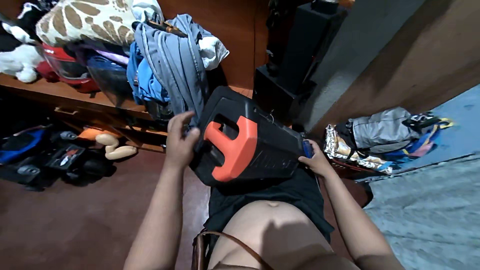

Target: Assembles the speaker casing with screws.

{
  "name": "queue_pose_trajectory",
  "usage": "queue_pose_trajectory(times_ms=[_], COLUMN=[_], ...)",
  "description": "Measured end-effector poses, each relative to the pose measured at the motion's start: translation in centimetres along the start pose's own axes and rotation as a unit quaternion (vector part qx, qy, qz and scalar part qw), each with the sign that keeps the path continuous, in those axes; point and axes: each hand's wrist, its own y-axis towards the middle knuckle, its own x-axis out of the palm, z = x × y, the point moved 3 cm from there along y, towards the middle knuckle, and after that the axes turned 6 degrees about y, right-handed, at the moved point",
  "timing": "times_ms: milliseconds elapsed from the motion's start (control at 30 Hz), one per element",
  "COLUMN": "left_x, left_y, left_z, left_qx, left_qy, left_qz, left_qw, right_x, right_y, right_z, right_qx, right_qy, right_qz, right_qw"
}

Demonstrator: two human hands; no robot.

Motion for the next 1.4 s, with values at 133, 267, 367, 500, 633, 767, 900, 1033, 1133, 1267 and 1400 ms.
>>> queue_pose_trajectory(times_ms=[133, 267, 367, 500, 633, 767, 900, 1033, 1133, 1267, 1400], left_x=[2.0, 2.8, 1.9, 0.7, 0.6, 1.1, 1.1, 0.7, 0.3, -0.2, -0.2], left_y=[5.0, 4.0, 1.4, -1.3, -1.5, -1.2, -2.1, -3.7, -4.4, -4.2, -3.6], left_z=[0.4, 1.1, 0.5, 0.1, 0.8, 1.2, 0.6, 0.2, -0.7, -2.3, -3.5], left_qx=[-0.107, -0.052, 0.001, 0.028, 0.050, 0.053, 0.033, 0.045, 0.060, 0.048, 0.027], left_qy=[-0.068, -0.004, 0.007, -0.030, -0.042, -0.010, -0.001, -0.034, -0.063, -0.083, -0.066], left_qz=[-0.146, -0.137, -0.096, -0.089, -0.111, -0.115, -0.095, -0.075, -0.059, -0.056, -0.062], left_qw=[0.981, 0.989, 0.995, 0.995, 0.992, 0.992, 0.995, 0.996, 0.995, 0.994, 0.996], right_x=[-0.4, -0.9, -0.9, -1.1, -1.0, 0.6, 5.9, 14.2, 20.3, 26.6, 30.6], right_y=[-0.3, -1.3, -1.6, -1.9, -1.6, 1.1, 7.9, 15.4, 17.7, 20.3, 23.9], right_z=[0.1, 0.1, -1.0, -5.3, -11.9, -20.0, -26.1, -28.1, -28.4, -26.3, -22.7], right_qx=[-0.042, -0.052, -0.065, -0.081, -0.137, -0.276, -0.325, -0.326, -0.369, -0.438, -0.441], right_qy=[-0.064, -0.136, -0.167, -0.272, -0.312, -0.291, -0.258, -0.259, -0.282, -0.412, -0.493], right_qz=[0.000, 0.026, 0.040, -0.021, -0.048, 0.019, -0.042, -0.155, -0.248, -0.345, -0.409], right_qw=[0.997, 0.989, 0.983, 0.959, 0.939, 0.916, 0.909, 0.896, 0.850, 0.721, 0.628])
